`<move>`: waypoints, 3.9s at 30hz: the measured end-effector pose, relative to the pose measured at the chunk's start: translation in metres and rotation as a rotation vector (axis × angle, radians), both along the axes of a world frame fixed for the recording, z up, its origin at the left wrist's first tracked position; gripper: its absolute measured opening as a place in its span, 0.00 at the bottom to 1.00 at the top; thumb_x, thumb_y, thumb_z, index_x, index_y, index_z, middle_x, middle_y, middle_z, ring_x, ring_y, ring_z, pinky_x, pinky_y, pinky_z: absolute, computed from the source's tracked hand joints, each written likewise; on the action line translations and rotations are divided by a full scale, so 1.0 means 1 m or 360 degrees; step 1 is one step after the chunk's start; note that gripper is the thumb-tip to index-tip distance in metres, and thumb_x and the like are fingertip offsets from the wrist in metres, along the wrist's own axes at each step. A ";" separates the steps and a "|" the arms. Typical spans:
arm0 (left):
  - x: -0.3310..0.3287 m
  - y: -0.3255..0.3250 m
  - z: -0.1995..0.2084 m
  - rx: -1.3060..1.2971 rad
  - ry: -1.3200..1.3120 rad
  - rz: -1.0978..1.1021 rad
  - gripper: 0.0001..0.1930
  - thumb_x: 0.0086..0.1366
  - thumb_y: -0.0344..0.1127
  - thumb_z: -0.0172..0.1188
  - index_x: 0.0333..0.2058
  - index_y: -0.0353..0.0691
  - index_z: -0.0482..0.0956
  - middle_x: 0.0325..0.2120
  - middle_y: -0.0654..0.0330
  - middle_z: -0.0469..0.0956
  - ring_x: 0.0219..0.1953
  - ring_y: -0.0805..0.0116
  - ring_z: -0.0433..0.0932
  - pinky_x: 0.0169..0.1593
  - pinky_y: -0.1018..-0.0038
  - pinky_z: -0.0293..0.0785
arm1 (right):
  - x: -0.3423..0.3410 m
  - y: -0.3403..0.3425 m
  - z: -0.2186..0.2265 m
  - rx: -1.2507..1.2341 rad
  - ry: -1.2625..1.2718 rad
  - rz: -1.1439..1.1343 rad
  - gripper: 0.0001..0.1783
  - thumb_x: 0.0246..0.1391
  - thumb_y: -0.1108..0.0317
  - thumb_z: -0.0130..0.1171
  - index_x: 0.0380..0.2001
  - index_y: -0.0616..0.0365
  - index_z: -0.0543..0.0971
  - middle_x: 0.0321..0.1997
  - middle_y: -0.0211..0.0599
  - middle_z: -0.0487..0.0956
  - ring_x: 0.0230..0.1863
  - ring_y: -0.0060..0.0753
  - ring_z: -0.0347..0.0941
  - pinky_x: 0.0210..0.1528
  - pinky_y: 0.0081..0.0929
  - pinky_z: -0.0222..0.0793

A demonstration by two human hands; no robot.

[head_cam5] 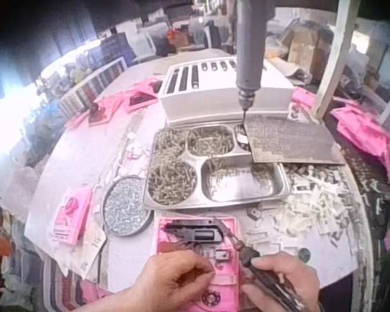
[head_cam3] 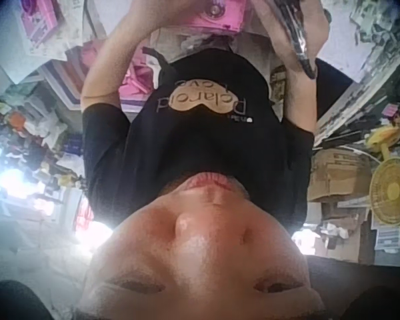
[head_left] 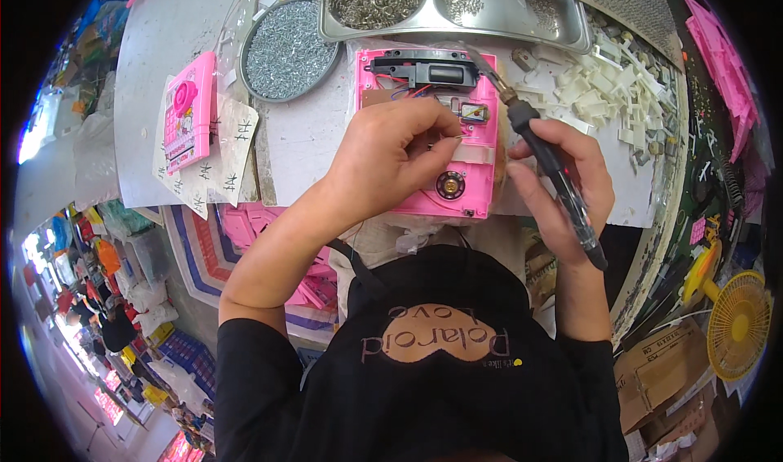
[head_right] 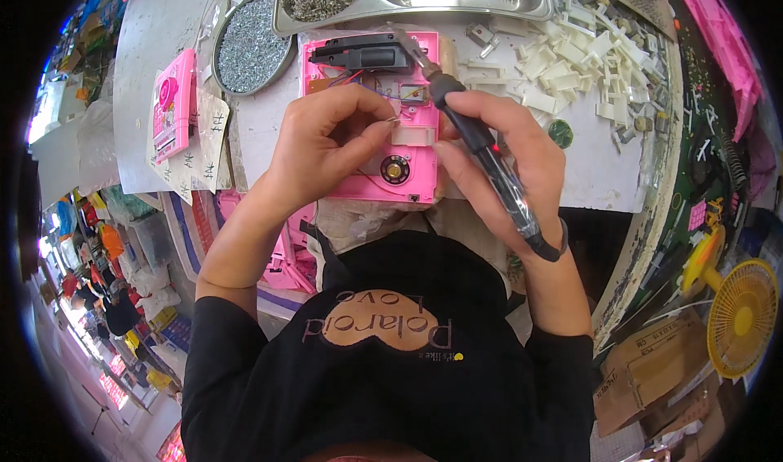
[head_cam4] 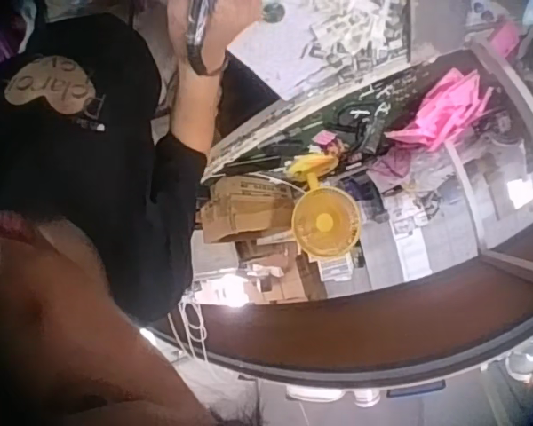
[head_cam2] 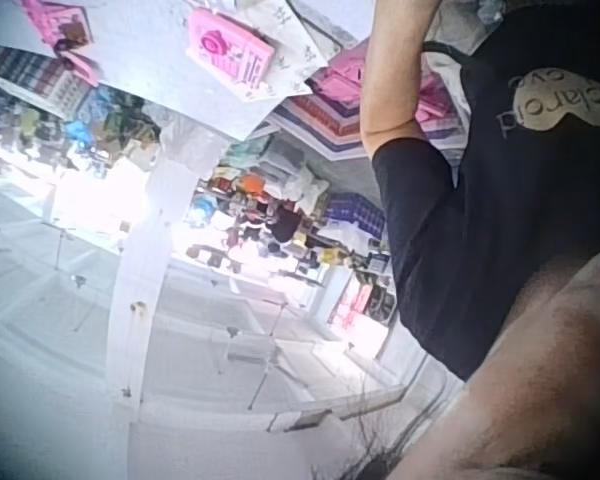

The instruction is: The user is assembling a pink plastic electronic device, involving soldering wires, placing internal components, and using an electric screwdriver to secure the casing.

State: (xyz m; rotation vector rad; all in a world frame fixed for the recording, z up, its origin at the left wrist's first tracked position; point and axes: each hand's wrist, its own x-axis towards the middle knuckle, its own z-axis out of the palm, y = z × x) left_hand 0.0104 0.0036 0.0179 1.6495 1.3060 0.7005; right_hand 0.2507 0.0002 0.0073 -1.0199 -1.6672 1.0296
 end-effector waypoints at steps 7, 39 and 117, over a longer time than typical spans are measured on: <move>-0.002 0.002 -0.007 0.0275 -0.0174 -0.0114 0.04 0.61 0.25 0.66 0.35 0.35 0.82 0.30 0.58 0.79 0.30 0.66 0.79 0.34 0.72 0.75 | 0.038 -0.004 0.020 -0.0082 0.0185 -0.0140 0.17 0.51 0.78 0.69 0.45 0.65 0.79 0.38 0.37 0.80 0.33 0.21 0.73 0.37 0.17 0.67; -0.013 0.000 -0.009 0.0547 0.0161 -0.0453 0.08 0.54 0.23 0.68 0.33 0.40 0.81 0.40 0.58 0.77 0.36 0.58 0.81 0.39 0.68 0.78 | 0.037 -0.003 0.019 -0.0034 -0.0071 0.0400 0.12 0.43 0.74 0.70 0.34 0.60 0.80 0.21 0.29 0.75 0.17 0.21 0.63 0.21 0.22 0.54; -0.007 -0.003 0.003 0.0793 0.0423 -0.0613 0.10 0.56 0.27 0.69 0.38 0.41 0.82 0.39 0.58 0.77 0.38 0.56 0.82 0.37 0.65 0.80 | 0.101 -0.058 0.035 -0.0166 0.0118 -0.0230 0.14 0.50 0.71 0.68 0.38 0.64 0.77 0.28 0.34 0.74 0.26 0.19 0.64 0.30 0.19 0.57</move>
